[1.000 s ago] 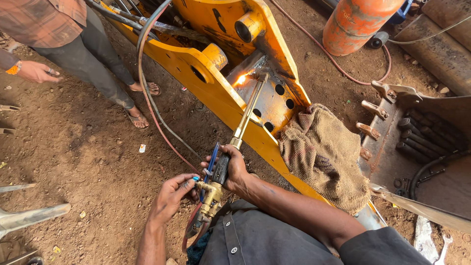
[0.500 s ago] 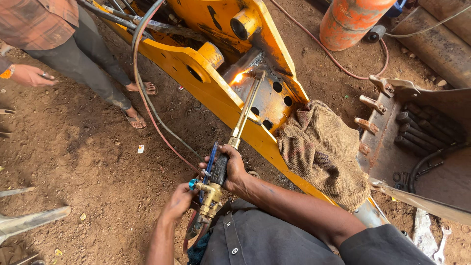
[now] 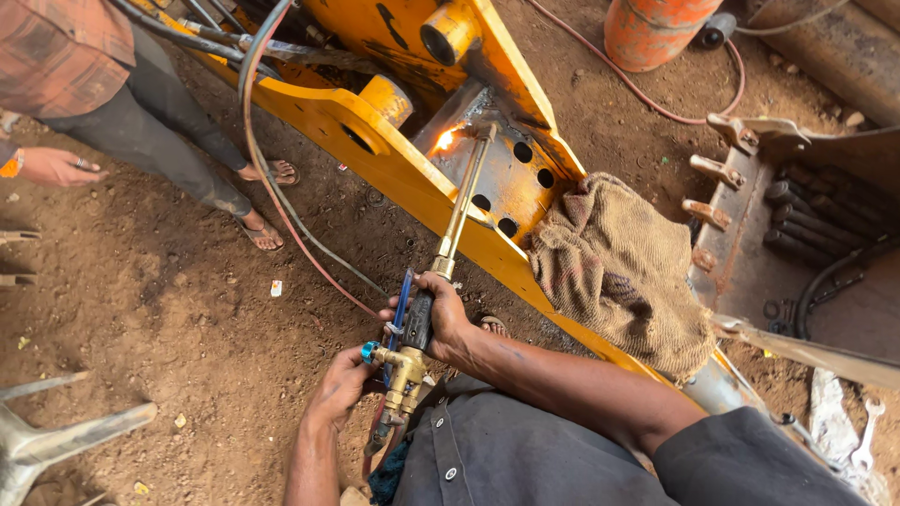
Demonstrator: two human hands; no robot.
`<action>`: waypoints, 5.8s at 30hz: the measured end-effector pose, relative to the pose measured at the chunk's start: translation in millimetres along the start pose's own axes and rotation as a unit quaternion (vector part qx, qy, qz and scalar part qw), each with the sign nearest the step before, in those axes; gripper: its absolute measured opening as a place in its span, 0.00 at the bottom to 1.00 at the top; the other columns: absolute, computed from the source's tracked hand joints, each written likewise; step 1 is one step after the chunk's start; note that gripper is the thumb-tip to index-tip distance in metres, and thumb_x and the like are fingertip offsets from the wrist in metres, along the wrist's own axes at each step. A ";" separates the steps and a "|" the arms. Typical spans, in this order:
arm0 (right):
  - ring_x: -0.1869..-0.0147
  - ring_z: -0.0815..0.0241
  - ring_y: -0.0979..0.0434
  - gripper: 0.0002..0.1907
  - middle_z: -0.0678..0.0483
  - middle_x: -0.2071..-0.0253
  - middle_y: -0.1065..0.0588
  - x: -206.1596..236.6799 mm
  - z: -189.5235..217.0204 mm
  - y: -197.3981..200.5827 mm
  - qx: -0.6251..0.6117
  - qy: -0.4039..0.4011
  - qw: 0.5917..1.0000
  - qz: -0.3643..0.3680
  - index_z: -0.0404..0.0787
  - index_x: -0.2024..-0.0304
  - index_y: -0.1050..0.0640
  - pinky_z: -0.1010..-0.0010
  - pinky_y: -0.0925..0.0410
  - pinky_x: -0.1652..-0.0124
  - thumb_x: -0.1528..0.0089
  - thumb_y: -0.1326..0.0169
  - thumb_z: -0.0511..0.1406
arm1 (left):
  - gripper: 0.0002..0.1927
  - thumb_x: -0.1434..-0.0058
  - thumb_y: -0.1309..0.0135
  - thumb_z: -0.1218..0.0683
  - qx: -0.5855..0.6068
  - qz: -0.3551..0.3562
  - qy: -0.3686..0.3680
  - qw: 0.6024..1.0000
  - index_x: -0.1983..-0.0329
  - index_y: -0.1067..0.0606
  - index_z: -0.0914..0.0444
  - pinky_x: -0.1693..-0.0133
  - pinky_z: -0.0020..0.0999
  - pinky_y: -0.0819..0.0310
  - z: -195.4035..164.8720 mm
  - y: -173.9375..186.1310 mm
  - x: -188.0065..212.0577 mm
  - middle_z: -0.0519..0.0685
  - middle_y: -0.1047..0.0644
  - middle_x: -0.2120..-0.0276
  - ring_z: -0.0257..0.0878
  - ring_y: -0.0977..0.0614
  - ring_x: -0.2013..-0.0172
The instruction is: The person uses a cutting torch to cut through a metal component on a piece of heavy machinery, moving the flame along the surface until the piece separates.
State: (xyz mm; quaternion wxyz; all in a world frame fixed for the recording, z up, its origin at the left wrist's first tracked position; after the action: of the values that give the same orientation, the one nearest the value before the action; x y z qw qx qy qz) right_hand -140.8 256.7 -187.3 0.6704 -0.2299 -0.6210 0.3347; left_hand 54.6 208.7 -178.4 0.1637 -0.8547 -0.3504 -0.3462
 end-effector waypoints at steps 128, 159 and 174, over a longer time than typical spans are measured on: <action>0.63 0.55 0.19 0.23 0.48 0.60 0.24 9.7 -5.7 -5.2 0.018 0.045 0.998 -0.048 0.38 0.50 0.30 0.56 0.22 0.63 0.29 0.59 0.50 | 0.26 0.41 0.34 0.44 -0.611 -0.045 -0.094 0.785 0.52 0.23 0.69 0.61 0.43 0.16 -172.0 -130.9 -85.0 0.60 0.17 0.63 0.50 0.13 0.64; 0.63 0.53 0.19 0.26 0.48 0.61 0.23 -4.9 -8.2 15.6 0.005 0.030 0.999 -0.038 0.38 0.51 0.28 0.54 0.23 0.61 0.30 0.59 0.54 | 0.21 0.39 0.36 0.46 -0.613 -0.045 -0.116 0.780 0.55 0.22 0.68 0.70 0.38 0.17 -164.0 -133.4 -94.4 0.56 0.18 0.69 0.44 0.15 0.72; 0.61 0.53 0.18 0.27 0.48 0.60 0.21 2.5 -1.0 10.5 0.033 0.035 0.997 -0.055 0.38 0.51 0.27 0.54 0.23 0.61 0.31 0.59 0.53 | 0.22 0.40 0.35 0.46 -0.598 -0.045 -0.100 0.794 0.54 0.22 0.68 0.66 0.40 0.16 -167.5 -135.9 -92.8 0.57 0.17 0.68 0.46 0.13 0.70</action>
State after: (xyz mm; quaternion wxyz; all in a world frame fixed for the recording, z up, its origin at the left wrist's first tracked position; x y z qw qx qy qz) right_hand -141.6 265.7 -193.4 0.7163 -0.1851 -0.5974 0.3093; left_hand -169.8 171.4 -120.6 -0.4320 -0.7951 -0.1255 -0.4067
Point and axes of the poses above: each hand's wrist, its own x-axis away from the middle knuckle, its own y-axis out of the back of the hand, z = x × y, the point moved 2 cm from there along -x, towards the middle knuckle
